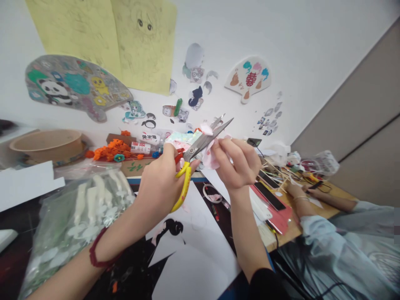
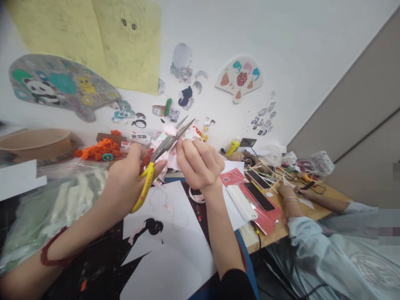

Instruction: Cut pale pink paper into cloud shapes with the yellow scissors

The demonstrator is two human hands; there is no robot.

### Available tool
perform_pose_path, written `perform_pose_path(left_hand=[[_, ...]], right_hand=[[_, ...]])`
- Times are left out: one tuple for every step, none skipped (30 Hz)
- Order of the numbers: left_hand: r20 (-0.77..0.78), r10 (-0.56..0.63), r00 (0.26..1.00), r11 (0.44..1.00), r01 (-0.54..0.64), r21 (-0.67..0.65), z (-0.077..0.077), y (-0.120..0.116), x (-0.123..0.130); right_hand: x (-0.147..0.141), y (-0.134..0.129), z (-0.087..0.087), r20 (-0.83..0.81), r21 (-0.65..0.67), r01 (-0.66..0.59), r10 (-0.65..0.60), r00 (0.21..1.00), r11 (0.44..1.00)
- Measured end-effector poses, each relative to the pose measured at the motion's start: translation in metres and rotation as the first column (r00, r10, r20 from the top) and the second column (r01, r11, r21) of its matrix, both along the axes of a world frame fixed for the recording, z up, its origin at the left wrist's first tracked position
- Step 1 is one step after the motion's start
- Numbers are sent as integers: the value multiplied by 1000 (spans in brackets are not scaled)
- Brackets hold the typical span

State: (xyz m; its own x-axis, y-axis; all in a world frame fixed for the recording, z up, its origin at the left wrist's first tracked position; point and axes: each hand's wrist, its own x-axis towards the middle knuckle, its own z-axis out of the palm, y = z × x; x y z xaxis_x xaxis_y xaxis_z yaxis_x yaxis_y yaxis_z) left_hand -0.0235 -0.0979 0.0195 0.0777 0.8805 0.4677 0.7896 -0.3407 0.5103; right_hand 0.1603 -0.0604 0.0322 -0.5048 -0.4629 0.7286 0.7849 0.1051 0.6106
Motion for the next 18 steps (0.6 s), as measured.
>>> perform_pose_path(left_hand=[[-5,0,1000,1000,0,5,0,0,0],[-11,2,1000,1000,-2,12,-1,1,0],[-17,7,1000,1000,-7,19,-1,2,1],[-20,14,1000,1000,-13,26,-2,2,1],[-23,18,1000,999,-18,35,-3,3,1],[-23,22,999,999,-21,44,-5,4,1],[-24,23,999,998,-22,53,-6,5,1],[-25,21,999,998,-20,61,-7,5,1],[-23,17,1000,997,-16,69,-8,6,1],[-17,13,1000,997,-12,76,-8,6,1],[-7,7,1000,997,-6,79,-8,6,0],[11,0,1000,997,0,81,-8,6,0],[38,-11,999,997,8,80,-7,6,-1],[73,-23,997,997,17,76,-6,5,-2],[114,-34,993,997,26,70,-4,5,-3],[158,-41,987,998,32,60,-4,6,-5],[203,-38,978,998,29,49,-3,7,-7],[247,-31,969,999,22,38,-4,10,-10]], right_hand=[[-1,0,1,0,1,0,0,1000,1000],[-1,-1,1,-1,2,0,0,1000,1000],[-2,-1,1,-1,4,0,0,1000,1000],[-2,-1,1,-2,4,2,-2,1000,1000],[-2,-1,0,-3,3,3,-3,1000,1000],[-2,-2,0,-3,1,5,-5,1000,1000],[-1,-2,-1,-4,-2,10,-10,1000,1000],[-1,-2,-1,-7,-8,17,-17,1000,1000],[0,-2,-2,-9,-12,22,-22,1000,1000],[0,-2,-2,-8,-14,24,-24,1000,1000],[0,-1,-2,-6,-14,23,-23,1000,1000],[1,-1,-2,-1,-11,19,-19,1000,1000],[1,-1,-2,3,-10,15,-14,1000,1000],[1,0,-2,4,-9,9,-9,1000,1000],[0,1,-2,-2,-10,-1,1,1000,1000],[0,2,-3,-16,-17,-18,18,1000,1000],[-1,3,-4,-43,-33,-50,49,998,998],[-1,4,-4,-81,-52,-100,95,992,994]])
